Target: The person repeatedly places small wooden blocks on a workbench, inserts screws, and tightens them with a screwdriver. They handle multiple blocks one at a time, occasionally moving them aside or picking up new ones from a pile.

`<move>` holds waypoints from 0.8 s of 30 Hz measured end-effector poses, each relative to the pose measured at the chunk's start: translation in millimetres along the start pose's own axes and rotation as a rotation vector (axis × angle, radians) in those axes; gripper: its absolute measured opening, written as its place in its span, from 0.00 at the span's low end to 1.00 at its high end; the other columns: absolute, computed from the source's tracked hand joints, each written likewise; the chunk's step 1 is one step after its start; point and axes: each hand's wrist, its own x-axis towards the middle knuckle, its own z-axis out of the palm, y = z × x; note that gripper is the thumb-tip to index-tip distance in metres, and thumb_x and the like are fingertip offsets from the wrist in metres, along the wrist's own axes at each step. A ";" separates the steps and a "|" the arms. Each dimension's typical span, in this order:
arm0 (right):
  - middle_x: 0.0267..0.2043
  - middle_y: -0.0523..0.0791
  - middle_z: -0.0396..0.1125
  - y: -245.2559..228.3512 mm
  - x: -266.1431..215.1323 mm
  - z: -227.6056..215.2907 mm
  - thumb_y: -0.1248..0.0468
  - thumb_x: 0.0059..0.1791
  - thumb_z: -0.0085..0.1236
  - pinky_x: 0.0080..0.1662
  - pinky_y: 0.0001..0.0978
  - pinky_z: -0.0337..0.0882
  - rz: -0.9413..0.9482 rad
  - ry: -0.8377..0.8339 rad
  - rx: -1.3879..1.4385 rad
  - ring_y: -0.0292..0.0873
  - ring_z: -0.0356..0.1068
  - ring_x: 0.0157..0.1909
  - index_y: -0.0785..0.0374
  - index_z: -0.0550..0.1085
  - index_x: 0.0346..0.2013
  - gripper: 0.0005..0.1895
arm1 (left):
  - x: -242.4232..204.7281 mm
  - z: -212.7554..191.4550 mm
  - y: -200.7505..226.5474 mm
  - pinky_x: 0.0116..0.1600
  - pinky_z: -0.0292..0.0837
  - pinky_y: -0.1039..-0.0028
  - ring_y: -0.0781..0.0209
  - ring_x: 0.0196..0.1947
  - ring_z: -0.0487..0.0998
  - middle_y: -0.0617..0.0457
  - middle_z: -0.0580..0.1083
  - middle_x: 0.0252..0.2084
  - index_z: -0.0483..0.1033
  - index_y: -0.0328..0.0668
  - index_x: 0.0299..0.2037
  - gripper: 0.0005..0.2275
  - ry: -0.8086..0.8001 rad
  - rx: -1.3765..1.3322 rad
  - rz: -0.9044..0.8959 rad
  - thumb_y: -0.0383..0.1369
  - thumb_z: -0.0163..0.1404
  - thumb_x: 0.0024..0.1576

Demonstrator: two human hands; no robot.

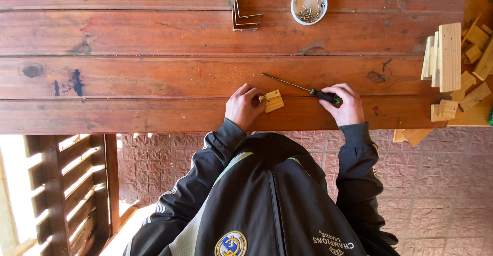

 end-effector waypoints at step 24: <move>0.50 0.60 0.81 -157.3 32.4 -38.7 0.65 0.64 0.65 0.49 0.41 0.85 -0.364 0.223 0.564 0.52 0.85 0.50 0.75 0.72 0.55 0.14 | 9.4 -16.3 6.4 0.61 0.85 0.51 0.46 0.57 0.86 0.57 0.79 0.49 0.87 0.67 0.52 0.13 -0.162 -0.013 -0.102 0.49 0.66 0.59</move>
